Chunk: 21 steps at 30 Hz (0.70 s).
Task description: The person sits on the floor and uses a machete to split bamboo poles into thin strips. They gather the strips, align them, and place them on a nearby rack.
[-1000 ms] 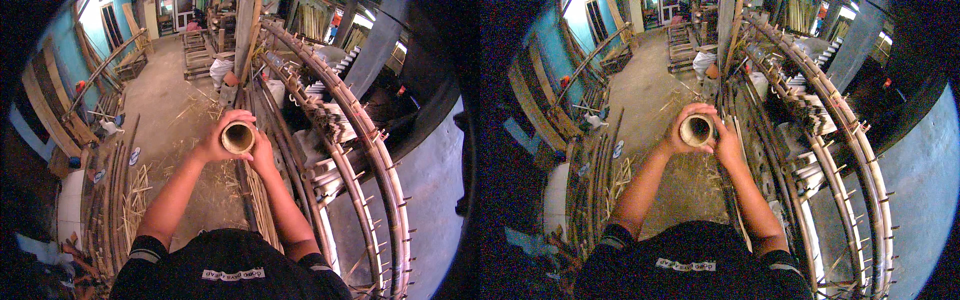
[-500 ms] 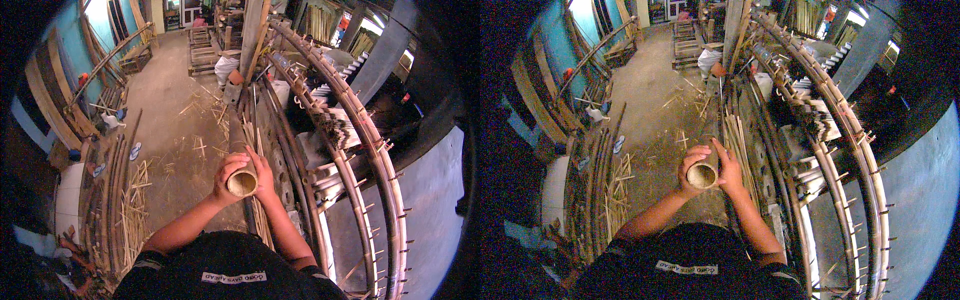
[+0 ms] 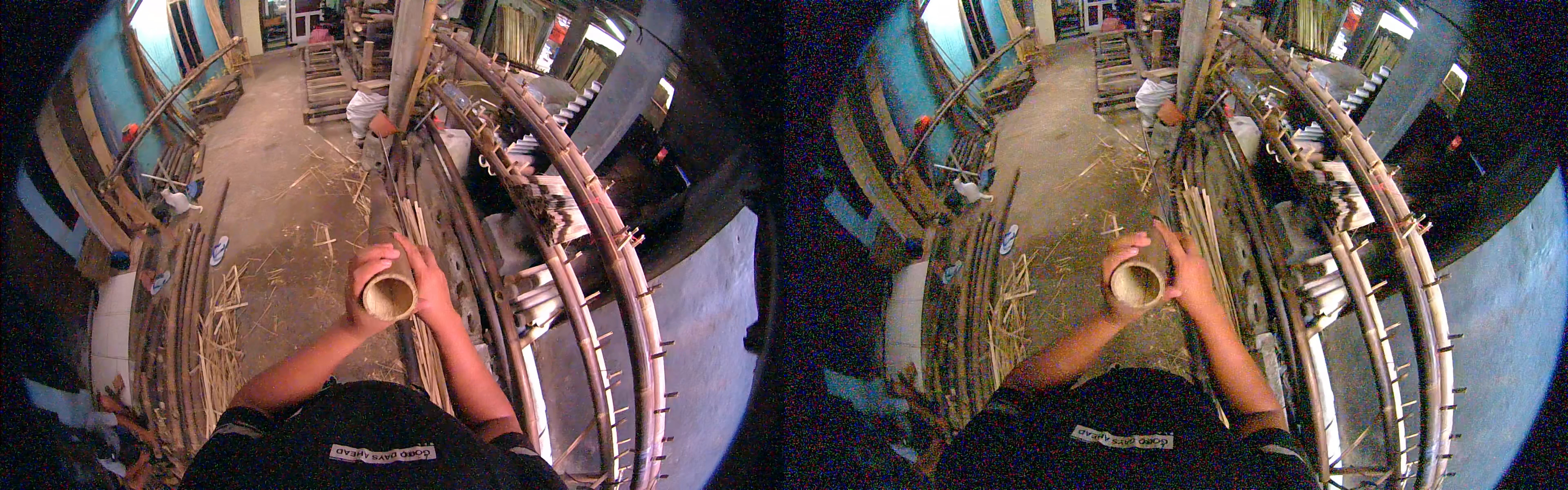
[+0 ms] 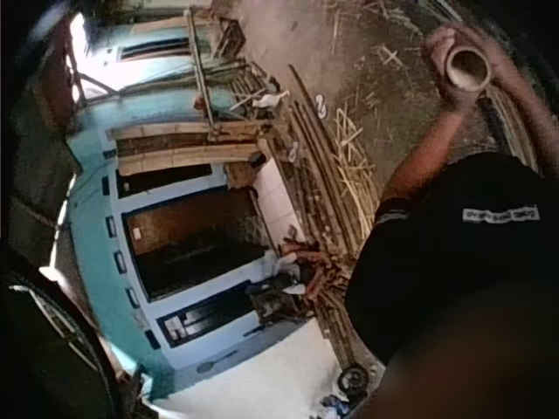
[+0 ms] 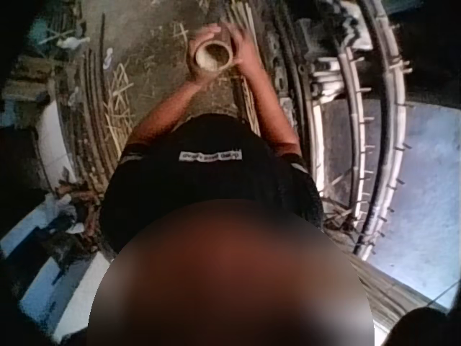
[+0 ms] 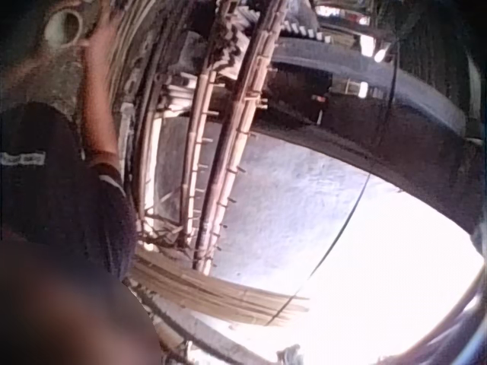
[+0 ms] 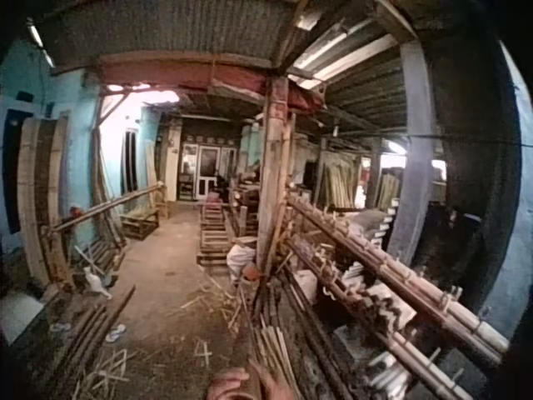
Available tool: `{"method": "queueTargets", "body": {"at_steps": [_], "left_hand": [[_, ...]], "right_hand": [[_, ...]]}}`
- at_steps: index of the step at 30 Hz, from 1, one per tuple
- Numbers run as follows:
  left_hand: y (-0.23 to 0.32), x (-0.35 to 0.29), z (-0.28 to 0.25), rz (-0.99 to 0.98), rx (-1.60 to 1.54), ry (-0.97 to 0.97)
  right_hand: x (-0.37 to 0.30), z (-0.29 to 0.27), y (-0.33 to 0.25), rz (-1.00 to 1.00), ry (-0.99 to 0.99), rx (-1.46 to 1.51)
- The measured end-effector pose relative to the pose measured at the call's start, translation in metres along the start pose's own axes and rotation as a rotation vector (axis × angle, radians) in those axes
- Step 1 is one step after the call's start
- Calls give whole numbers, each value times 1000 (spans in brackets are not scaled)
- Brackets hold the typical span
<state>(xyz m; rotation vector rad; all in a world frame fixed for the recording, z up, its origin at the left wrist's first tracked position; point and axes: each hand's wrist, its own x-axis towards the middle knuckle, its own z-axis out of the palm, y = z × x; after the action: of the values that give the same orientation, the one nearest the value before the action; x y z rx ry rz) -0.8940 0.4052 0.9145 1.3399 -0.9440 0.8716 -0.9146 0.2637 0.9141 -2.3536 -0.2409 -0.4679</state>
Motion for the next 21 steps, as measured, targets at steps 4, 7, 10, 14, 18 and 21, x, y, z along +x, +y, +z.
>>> {"method": "queueTargets", "body": {"at_steps": [4,7,10,14,18,21], "left_hand": [[-16,43,-18,-42,-21,-307],[-33,65,-16,-9,-105,-321],[-41,77,-11,-40,-98,-283],[-38,83,-6,-86,-17,-310],[-27,62,-7,-16,-88,-373],[-19,29,-11,33,-36,-422]], "right_hand": [[25,-13,1,11,33,-72],[46,-17,3,-51,81,-89],[60,-21,4,-89,120,-74],[64,-25,10,-37,88,-79],[33,-15,18,44,32,-32],[-1,-6,24,75,4,88]]}}
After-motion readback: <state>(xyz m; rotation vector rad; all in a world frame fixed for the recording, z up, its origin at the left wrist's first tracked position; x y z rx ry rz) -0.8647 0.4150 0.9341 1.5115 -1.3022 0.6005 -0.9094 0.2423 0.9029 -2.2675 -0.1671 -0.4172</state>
